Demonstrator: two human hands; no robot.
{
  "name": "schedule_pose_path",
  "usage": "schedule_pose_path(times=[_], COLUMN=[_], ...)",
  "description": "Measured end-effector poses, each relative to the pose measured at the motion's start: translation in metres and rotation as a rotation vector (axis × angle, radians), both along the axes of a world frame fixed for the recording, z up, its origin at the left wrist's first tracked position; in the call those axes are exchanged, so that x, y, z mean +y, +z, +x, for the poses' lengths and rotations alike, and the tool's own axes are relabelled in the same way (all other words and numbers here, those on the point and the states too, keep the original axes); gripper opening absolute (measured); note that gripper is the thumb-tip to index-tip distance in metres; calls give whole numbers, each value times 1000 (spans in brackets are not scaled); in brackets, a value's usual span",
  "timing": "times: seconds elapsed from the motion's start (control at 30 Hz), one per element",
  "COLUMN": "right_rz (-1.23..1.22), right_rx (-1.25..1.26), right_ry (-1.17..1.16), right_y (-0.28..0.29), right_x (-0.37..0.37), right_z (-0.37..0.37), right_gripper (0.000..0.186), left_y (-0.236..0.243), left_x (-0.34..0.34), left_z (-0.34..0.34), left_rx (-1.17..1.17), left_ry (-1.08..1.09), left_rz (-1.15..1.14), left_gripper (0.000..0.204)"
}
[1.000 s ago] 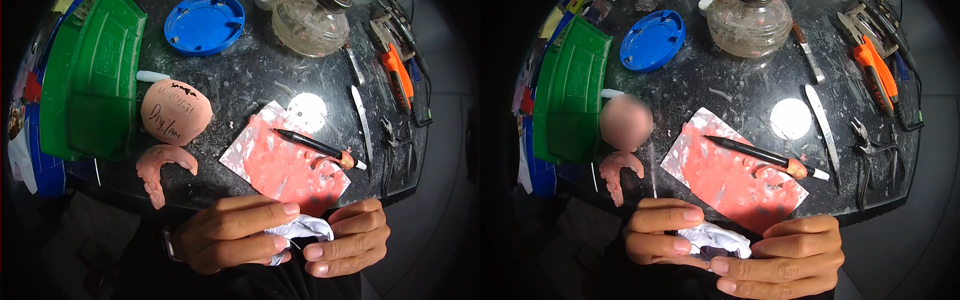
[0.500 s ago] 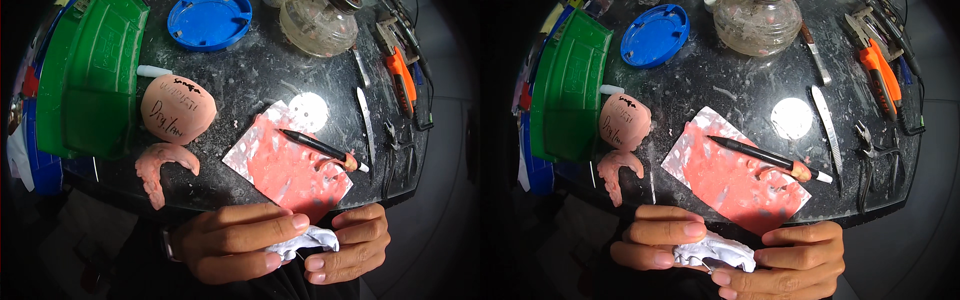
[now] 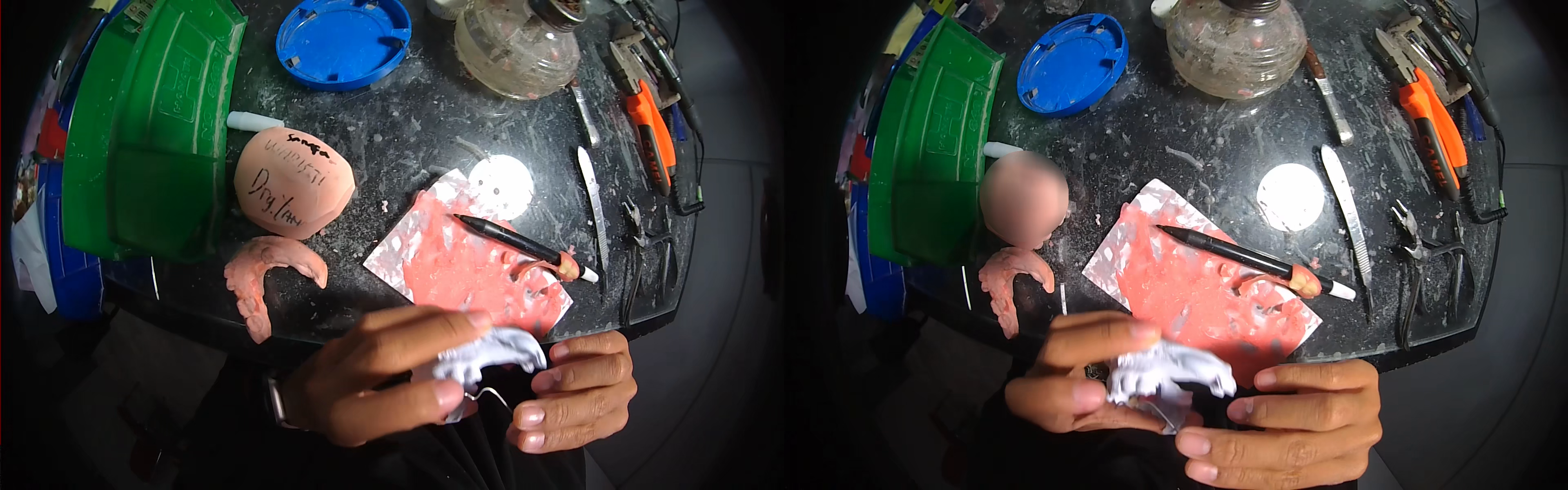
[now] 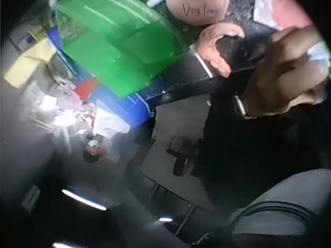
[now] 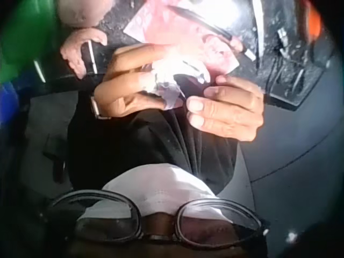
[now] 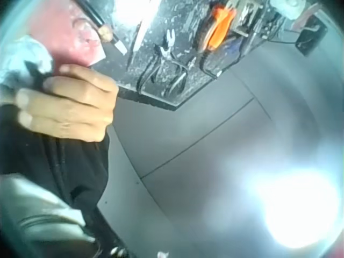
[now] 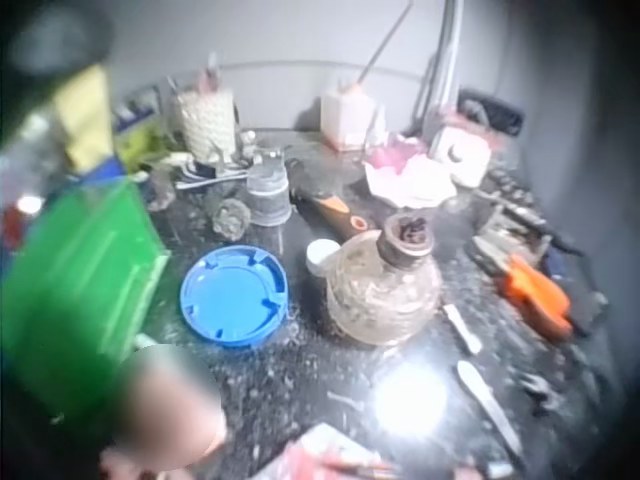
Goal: The person manipulates a wire with pliers and positions it against a dental model. They repeatedly bend the wire and check the fit against the model surface.
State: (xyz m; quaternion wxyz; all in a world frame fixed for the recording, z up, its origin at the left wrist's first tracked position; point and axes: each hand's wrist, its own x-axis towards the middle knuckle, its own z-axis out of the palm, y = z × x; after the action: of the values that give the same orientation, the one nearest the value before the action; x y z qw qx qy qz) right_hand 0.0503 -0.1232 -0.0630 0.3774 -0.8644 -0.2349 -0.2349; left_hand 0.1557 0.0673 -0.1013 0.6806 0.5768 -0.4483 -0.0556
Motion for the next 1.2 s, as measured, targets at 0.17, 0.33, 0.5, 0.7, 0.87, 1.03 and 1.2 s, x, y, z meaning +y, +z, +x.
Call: schedule_pose_path(times=[0.17,0.33,0.5,0.7,0.87,1.03,1.2], right_rz=[2,59,279,858,1068,692,-172], right_rx=[44,-54,-229,-323,-192,-233,-19], right_ry=[24,13,55,333,292,33,-1218], right_y=[7,6,-2,-22,-24,-18,15], right_x=[-3,5,14,54,70,55,-19], right_z=[0,-1,-2,0,-23,-36,-67], right_gripper=[32,23,12,8,16,26,21], left_y=[6,22,24,18,19,13,35], left_x=[4,1,1,-28,-15,-7,10], left_z=[8,2,-5,-40,-50,-49,-33], left_rx=[-72,-182,26,282,561,488,221], left_ry=[17,208,-119,-322,-548,-498,-355], left_rz=[250,277,-211,-837,-609,-621,-305], left_gripper=[73,73,23,14,13,18,21])
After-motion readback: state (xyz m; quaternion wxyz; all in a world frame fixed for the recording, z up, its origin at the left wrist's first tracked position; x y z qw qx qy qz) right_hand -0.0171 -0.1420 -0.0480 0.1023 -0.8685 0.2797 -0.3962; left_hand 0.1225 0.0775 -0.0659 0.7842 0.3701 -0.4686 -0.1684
